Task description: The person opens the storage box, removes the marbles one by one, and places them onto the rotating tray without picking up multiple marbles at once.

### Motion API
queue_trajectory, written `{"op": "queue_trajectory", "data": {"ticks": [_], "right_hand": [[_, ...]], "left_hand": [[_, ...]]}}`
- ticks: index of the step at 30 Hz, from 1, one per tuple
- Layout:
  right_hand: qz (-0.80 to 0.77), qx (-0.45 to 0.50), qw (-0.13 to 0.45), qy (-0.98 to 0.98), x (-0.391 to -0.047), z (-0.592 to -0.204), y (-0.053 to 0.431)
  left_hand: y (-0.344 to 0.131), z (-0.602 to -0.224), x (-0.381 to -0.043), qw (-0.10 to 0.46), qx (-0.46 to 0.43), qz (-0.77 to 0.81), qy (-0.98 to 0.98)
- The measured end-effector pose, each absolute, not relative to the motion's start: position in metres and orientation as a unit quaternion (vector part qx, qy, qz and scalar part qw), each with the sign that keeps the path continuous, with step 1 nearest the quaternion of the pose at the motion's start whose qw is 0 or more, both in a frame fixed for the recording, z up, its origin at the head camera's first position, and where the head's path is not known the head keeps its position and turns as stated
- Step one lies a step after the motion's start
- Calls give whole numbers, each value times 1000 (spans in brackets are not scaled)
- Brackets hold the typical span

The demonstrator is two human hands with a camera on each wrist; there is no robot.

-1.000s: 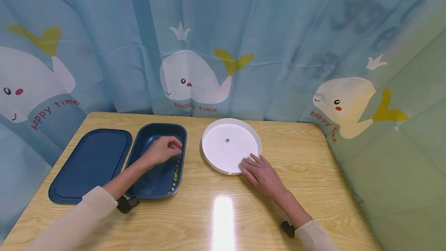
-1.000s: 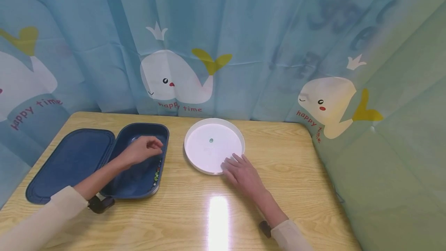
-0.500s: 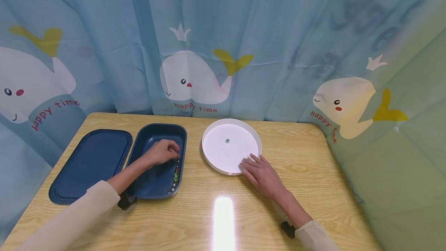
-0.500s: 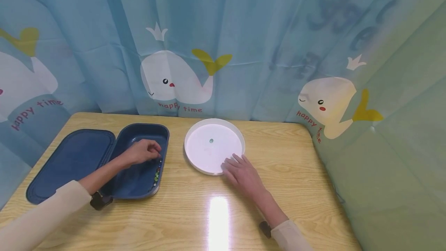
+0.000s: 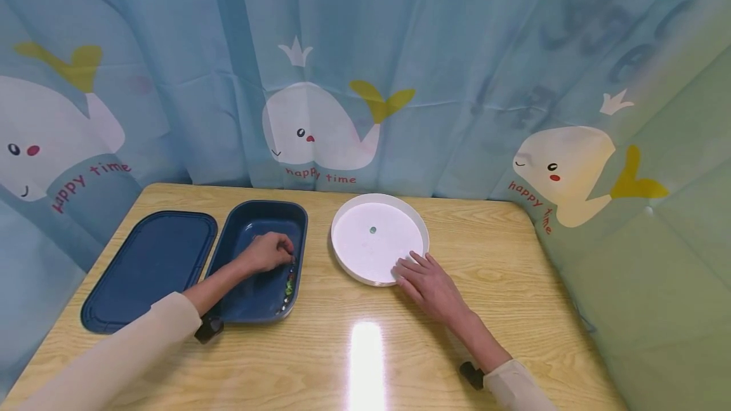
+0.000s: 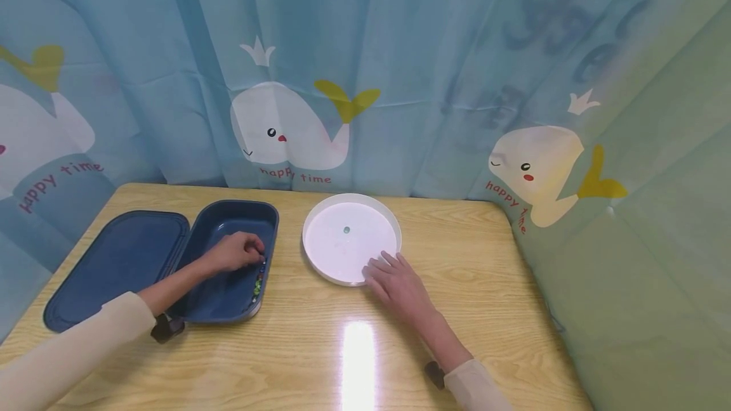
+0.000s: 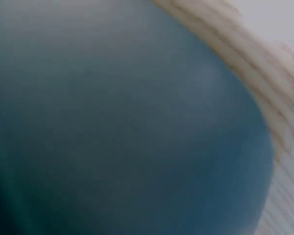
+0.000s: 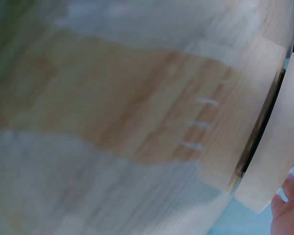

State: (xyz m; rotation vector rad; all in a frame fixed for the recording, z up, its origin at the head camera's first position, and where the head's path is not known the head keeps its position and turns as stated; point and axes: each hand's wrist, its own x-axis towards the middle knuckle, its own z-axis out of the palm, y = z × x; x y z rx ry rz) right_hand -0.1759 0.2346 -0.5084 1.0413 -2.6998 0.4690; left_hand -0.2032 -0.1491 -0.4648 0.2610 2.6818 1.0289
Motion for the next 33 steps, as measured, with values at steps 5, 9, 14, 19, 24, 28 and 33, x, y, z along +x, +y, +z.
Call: {"op": "queue_trajectory", "data": {"ticks": [5,9,14,19,24,28,33], "right_hand": [[158,353,106,-916,-176,-508,234],[159,353,106,-916,-175,-508,234],[155,353,111,-916,-176,-510,234],[155,352,110,-917,-176,-510,234],[157,351,104,-917,-175,-509,235],[156,355,105,-916,-176,-510,235],[158,354,104,-916,-176,-509,236]], "left_hand": [[-145,-469,-201,120,84,345,927],[-143,-473,-201,116,87,334,931],[-143,-476,-201,107,94,331,933],[-141,-476,-199,106,91,333,933],[-141,-476,-199,103,94,333,933],[-142,-476,-199,104,94,342,929],[-143,-475,-199,103,91,355,925]]}}
